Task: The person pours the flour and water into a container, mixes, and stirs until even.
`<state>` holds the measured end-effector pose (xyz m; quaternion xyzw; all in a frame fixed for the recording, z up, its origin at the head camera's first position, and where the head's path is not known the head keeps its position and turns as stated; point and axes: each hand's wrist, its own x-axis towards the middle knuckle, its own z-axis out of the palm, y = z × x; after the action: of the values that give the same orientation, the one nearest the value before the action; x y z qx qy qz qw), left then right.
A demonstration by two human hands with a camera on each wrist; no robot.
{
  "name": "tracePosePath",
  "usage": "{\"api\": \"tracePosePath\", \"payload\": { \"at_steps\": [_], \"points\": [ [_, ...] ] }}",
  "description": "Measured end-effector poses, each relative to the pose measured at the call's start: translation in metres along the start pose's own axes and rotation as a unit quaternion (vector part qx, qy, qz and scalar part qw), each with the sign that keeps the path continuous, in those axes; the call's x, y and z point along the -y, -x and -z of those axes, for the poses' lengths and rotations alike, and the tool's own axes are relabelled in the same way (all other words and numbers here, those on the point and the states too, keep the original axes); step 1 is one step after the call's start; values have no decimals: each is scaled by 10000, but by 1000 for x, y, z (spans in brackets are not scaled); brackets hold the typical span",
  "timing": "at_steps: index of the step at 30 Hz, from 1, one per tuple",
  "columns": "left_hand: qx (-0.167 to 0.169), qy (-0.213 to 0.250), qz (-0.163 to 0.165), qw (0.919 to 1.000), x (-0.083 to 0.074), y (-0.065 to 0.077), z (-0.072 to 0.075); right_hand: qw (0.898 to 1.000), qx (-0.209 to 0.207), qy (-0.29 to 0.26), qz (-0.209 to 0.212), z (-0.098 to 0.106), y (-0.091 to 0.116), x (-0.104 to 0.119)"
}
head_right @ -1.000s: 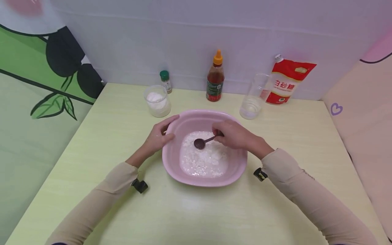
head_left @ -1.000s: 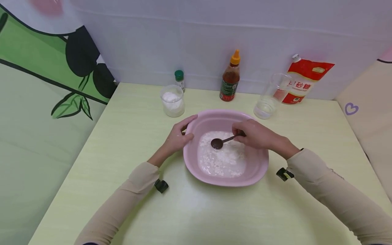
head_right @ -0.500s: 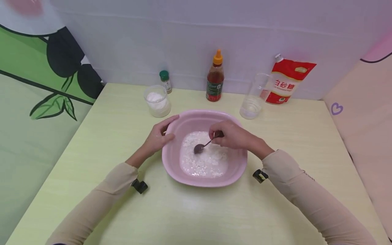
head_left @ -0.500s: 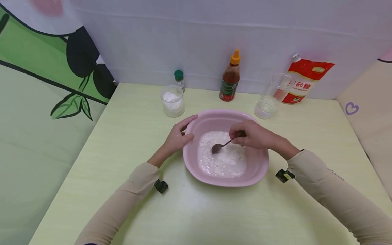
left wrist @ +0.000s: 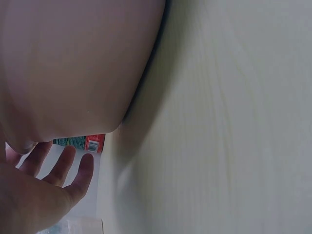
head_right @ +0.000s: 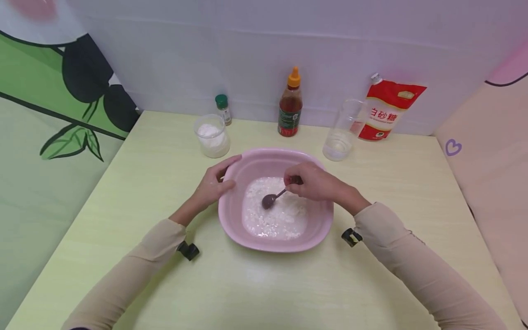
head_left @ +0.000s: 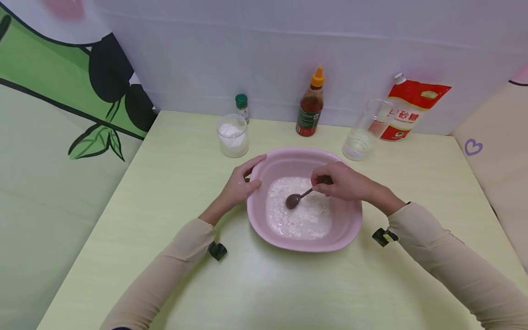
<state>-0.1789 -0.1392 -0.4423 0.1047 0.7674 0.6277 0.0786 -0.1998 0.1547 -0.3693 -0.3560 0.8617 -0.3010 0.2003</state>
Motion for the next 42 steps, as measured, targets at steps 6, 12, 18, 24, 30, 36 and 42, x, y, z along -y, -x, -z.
{"api": "tracePosePath", "payload": {
  "at_steps": [6, 12, 18, 24, 30, 36, 42],
  "points": [
    [6, 20, -33, 10000, 0, 0, 0, 9995, 29, 293, -61, -1, -1, -2],
    [-11, -13, -99, 9999, 0, 0, 0, 9977, 36, 676, 19, -2, -2, -2],
    [-19, 30, -130, 9999, 2, -1, 1, 9977, 98, 670, -27, -5, -10, 0],
    [-25, 50, -125, 9999, 2, -1, 0, 9960, 271, 781, 324, -11, -19, 7],
    [19, 93, -135, 9999, 3, -1, 0, 9950, 727, 610, 317, -13, -15, 14],
    [28, 75, -137, 9999, 4, -2, 0, 9922, 1023, 705, -54, -6, -2, 11],
    [23, 68, -148, 9999, 7, -3, 1, 9893, 972, 946, -533, 12, 8, 3]
  ]
}}
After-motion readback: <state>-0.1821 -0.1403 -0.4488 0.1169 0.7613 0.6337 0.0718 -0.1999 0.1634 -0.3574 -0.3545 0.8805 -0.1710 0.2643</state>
